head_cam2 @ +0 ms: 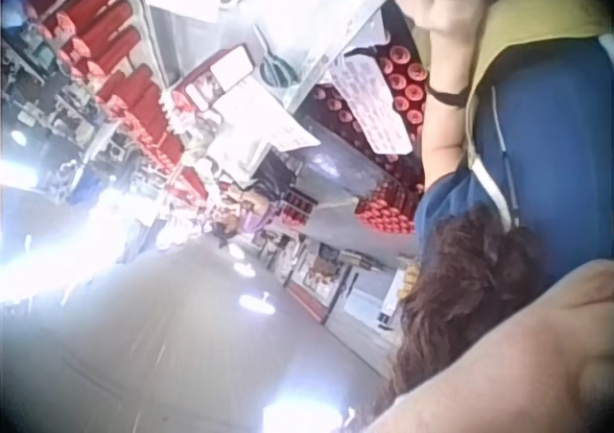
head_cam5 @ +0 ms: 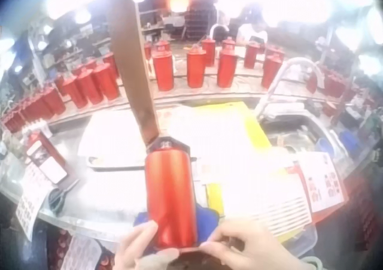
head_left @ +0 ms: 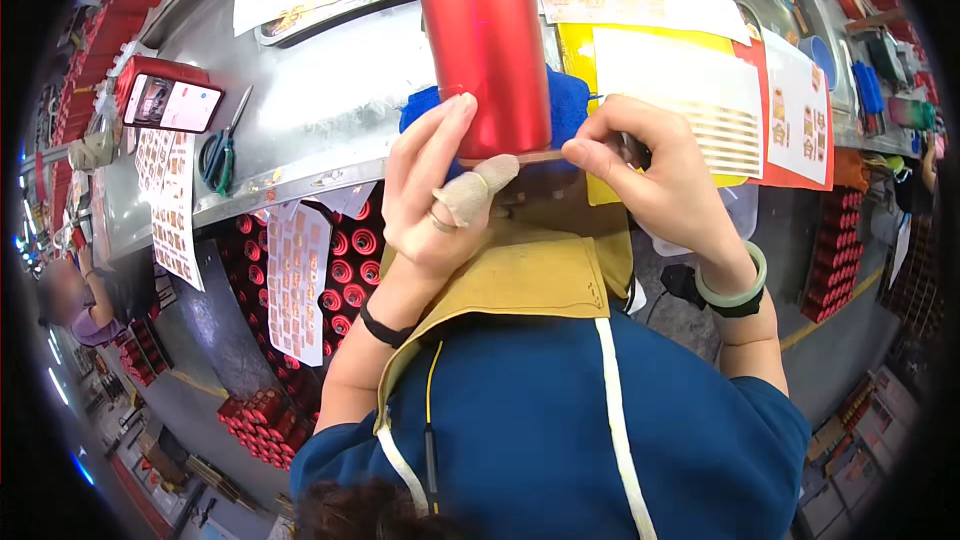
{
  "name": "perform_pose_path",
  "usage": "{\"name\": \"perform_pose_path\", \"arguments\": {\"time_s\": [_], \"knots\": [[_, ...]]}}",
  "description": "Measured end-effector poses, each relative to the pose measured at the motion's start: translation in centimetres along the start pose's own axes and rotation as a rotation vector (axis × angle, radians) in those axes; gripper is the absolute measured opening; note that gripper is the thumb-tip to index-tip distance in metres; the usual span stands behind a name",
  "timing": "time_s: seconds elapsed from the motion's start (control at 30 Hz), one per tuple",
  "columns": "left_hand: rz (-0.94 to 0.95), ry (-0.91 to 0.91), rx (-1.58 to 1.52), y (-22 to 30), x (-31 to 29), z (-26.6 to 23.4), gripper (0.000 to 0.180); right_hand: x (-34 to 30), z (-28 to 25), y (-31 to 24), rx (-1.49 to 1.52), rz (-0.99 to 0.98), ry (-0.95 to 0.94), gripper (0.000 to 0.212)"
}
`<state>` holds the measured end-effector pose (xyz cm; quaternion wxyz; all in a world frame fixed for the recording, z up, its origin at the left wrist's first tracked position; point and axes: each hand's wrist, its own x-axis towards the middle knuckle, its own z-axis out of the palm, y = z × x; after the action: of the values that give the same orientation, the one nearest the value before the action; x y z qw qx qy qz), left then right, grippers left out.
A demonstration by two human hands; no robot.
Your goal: Applying gold decals to red metal containers and using a hand scraper to smooth them.
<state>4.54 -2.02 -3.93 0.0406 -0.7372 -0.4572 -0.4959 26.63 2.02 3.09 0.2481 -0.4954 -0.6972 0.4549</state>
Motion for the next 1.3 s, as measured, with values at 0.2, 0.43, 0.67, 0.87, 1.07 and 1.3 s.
{"name": "perform_pose_path", "arguments": {"time_s": [0.2, 0.43, 0.67, 0.87, 1.07, 1.3], "knots": [[-0.375, 0.153, -0.383, -0.5, -2.3, 1.0, 0.042, 0.5, 0.7, 0.1, 0.079, 0.014, -0.006, 0.020], [-0.058, 0.059, -0.030, 0.4, -0.5, 0.1, 0.036, 0.6, 0.7, 0.6, 0.044, -0.029, 0.006, 0.021], [-0.306, 0.093, -0.235, 0.8, -0.4, 0.3, 0.033, 1.0, 1.7, 0.3, 0.052, -0.041, 0.018, 0.021], [0.042, 0.070, -0.072, -0.3, -0.5, 0.3, 0.049, 1.0, 2.1, 0.5, 0.080, -0.108, 0.040, 0.022], [-0.063, 0.022, -0.178, -0.4, -0.8, 0.3, 0.056, 0.8, 0.8, 1.0, -0.034, -0.039, 0.079, 0.021], [-0.198, 0.123, -0.203, -0.1, -1.6, 1.1, 0.043, -0.1, 1.0, 1.3, 0.077, 0.042, 0.100, 0.022]]}}
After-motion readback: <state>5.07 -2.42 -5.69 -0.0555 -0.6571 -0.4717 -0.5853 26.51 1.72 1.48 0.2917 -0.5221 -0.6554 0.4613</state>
